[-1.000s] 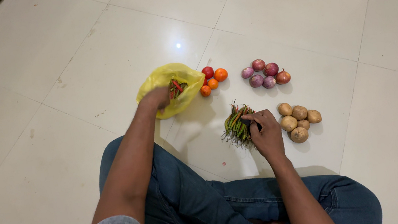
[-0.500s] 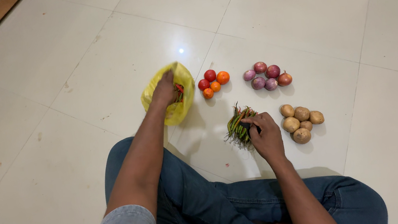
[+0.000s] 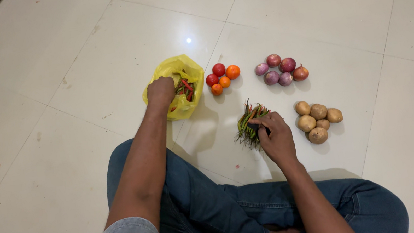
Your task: The person sits on the floor and peels potatoes and tomatoes using a small knife. They handle the vegetables one at a time, removing the skin and placing the peeled items aside.
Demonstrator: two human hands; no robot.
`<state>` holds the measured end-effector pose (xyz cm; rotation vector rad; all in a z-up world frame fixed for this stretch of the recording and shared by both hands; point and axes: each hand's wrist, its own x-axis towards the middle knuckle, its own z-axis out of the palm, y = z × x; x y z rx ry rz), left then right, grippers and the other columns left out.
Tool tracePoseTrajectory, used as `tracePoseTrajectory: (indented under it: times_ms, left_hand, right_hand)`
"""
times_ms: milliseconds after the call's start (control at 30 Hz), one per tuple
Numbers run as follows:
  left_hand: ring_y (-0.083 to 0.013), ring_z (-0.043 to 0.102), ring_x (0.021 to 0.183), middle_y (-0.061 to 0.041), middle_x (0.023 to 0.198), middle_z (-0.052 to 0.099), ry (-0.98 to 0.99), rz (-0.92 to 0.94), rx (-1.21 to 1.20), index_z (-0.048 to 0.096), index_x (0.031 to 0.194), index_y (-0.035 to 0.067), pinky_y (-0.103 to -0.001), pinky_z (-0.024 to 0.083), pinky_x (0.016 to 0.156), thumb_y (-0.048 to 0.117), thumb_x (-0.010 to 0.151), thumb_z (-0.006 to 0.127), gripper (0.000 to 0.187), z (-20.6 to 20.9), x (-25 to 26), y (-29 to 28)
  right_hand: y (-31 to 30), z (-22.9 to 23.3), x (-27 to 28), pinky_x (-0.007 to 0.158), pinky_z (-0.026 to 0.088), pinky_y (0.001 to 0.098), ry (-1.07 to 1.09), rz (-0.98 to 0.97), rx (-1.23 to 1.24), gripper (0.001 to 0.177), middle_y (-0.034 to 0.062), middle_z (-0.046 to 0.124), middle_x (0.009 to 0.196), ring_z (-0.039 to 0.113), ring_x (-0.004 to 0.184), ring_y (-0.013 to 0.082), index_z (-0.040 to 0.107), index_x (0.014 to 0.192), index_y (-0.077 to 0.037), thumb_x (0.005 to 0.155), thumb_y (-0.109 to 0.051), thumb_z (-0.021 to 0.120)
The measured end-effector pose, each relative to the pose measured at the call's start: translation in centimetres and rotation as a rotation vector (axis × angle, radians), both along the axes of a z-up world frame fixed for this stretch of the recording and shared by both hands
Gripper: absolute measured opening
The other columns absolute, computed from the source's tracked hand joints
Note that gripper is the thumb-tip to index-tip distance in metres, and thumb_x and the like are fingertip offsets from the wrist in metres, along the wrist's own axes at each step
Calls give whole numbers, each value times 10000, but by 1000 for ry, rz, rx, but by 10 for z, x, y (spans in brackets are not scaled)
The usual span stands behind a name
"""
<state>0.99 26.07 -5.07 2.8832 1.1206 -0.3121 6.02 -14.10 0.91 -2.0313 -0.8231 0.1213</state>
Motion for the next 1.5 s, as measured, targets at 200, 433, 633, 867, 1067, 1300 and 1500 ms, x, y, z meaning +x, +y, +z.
tracePoseTrajectory:
  times_ms: [200,433,633,867,1067,1300,1500]
  left_hand:
    - [-298,726,1058,-109,1148,762,226,113,-95,790,1064,130,-410,585,842,151,791,797,274,-17,-5,-6]
    - [-294,692,1131,-118,1246,695,179,104,-44,750,1159,131,-411,560,917,202,802,795,366,-2,-8,-19]
    - [-357,616,1236,-158,1494,477,232,28,-59,702,1263,98,-437,544,966,132,827,743,439,-26,-8,-14]
    - [-338,625,1208,-131,1515,413,310,-46,-77,591,1397,261,-429,543,969,125,805,752,629,-28,-9,-21]
    - [-320,643,1199,-165,1445,532,186,-149,59,743,1240,139,-470,550,938,287,900,712,372,-48,-7,-45]
    - [-258,748,999,-75,1183,709,-374,312,-308,749,1163,256,-435,543,946,215,851,770,316,72,-28,-54]
    - [-205,733,1036,-60,1177,657,-1197,167,-885,615,1338,150,-394,589,918,44,909,605,442,137,-54,-87]
  right_hand:
    - [-1,6,-1,748,530,368,25,-6,-7,322,83,641,950,653,821,240,792,1073,-148,860,-23,586]
    - [-3,10,0,754,531,369,49,-29,-19,315,89,635,932,655,808,240,795,1073,-150,873,-31,583]
    - [-4,8,1,776,541,363,54,-13,25,315,73,658,960,678,844,231,791,1056,-146,859,-20,580]
    - [-5,10,1,771,538,361,47,-13,13,333,77,650,953,669,832,235,792,1057,-142,835,-10,582]
    - [-6,13,2,750,533,361,61,-24,61,325,76,638,928,664,817,234,788,1052,-131,835,4,587]
    - [-17,12,21,768,524,360,-23,-107,164,295,94,658,923,662,844,255,789,1045,-115,872,14,589]
    - [-21,4,31,827,538,307,89,-202,270,263,79,711,972,699,910,203,787,1055,-99,903,-1,595]
